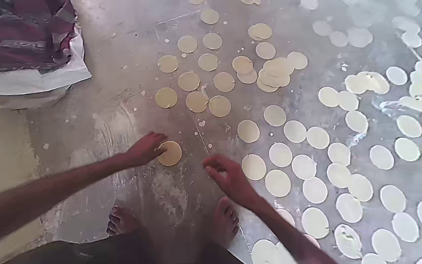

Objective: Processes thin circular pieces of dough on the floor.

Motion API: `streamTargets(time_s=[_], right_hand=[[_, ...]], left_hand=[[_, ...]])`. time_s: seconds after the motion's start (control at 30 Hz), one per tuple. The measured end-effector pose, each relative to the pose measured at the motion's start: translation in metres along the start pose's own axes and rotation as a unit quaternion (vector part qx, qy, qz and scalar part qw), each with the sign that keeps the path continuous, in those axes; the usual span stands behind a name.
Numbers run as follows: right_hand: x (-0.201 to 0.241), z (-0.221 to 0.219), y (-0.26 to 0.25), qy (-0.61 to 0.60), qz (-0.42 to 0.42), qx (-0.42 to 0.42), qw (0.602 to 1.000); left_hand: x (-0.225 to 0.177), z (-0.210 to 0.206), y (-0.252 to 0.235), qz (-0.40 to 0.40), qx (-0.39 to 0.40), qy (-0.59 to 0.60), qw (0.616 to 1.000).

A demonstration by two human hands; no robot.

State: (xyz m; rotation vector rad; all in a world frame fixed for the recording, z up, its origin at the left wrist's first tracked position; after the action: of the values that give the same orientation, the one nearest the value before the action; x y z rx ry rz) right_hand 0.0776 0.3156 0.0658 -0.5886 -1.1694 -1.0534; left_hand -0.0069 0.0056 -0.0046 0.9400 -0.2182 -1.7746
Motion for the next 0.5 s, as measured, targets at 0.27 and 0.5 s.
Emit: streamTargets(time_s=[0.27, 0.5], right_hand=[[-0.049, -0.079, 0.048, -0.178, -0.125, -0.161, 0.963], [-0.062, -0.083, 0.028, -0.166, -0.135, -0.150, 0.965]], left_hand=[[-0.013, -0.065, -0.004, 0.042, -0.146, -0.065, 0.986], [-0.008, -0.050, -0.017, 0.125, -0.062, 0.076, 0.987]])
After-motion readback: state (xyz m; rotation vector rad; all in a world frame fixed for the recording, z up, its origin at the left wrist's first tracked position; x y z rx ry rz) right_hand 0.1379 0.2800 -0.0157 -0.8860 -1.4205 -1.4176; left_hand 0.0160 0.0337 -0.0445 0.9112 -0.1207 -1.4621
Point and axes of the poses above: each hand's wrist, its own y-axis away from the middle knuckle, its own z-axis out of the back of the hand, x = y × z, the point moved 1 cm from there along -y, towards the middle knuckle, and after that the axes turned 10 degrees about z, right-handed, at the moved point
